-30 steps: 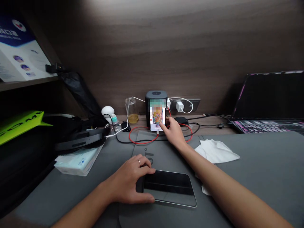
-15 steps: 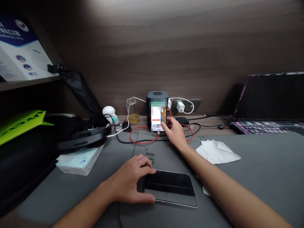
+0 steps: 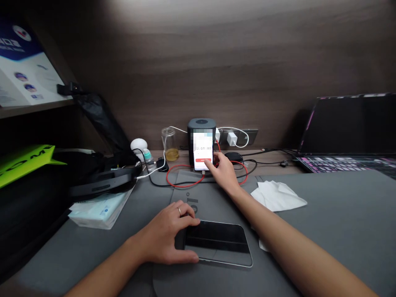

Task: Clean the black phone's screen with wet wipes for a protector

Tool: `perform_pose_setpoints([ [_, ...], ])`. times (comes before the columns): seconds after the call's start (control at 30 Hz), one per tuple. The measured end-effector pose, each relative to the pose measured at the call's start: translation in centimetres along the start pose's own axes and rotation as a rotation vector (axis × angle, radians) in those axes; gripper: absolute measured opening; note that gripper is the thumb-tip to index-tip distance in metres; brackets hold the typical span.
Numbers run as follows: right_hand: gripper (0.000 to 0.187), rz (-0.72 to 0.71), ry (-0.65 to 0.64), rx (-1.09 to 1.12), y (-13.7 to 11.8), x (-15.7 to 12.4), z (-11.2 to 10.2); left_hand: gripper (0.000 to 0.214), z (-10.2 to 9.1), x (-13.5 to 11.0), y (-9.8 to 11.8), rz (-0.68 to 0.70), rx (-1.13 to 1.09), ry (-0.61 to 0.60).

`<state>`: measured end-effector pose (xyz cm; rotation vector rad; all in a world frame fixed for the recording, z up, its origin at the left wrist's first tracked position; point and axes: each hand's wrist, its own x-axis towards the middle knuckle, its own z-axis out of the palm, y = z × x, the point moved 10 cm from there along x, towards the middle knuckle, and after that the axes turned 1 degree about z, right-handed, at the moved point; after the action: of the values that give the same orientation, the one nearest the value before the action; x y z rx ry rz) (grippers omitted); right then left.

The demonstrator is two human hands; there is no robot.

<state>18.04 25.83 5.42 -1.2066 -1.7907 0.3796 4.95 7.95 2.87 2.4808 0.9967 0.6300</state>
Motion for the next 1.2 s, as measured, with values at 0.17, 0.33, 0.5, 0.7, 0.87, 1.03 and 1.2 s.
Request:
perform_pose_setpoints([
  [0.17, 0.04, 0.02, 0.086, 0.081, -0.5, 0.4, -1.8, 0.057, 0.0, 0.0, 0.0, 0.02, 0.01, 0.012],
  [0.33, 0.031, 0.011, 0.196, 0.172, -4.5, -0.2, -7.5, 0.056, -0.1, 0.0, 0.1, 0.049, 0.031, 0.03],
  [0.5, 0.027, -0.096, -0.226, -0.072, -7.4, -6.7, -10.1, 0.055, -0.2, 0.1, 0.2, 0.07, 0.052, 0.045],
  [0.7, 0.038, -0.024, -0.479, -0.371, 0.4, -15.4, -12.6, 0.052, -0.6, 0.2, 0.4, 0.079, 0.056, 0.058],
  [0.87, 0.039, 0.015, -0.488, -0.355, 2.2, -16.9, -12.6, 0.048, -0.6, 0.2, 0.3, 0.076, 0.06, 0.045],
  [1.03, 0.033, 0.018, -0.531, -0.317, 0.9, -15.8, -12.1, 0.05, -0.5, 0.2, 0.3, 0.09, 0.067, 0.046],
  [1.2, 0.033, -0.014, -0.576, -0.372, 0.5, -15.5, -11.6, 0.051, -0.4, 0.3, 0.2, 0.086, 0.069, 0.05],
])
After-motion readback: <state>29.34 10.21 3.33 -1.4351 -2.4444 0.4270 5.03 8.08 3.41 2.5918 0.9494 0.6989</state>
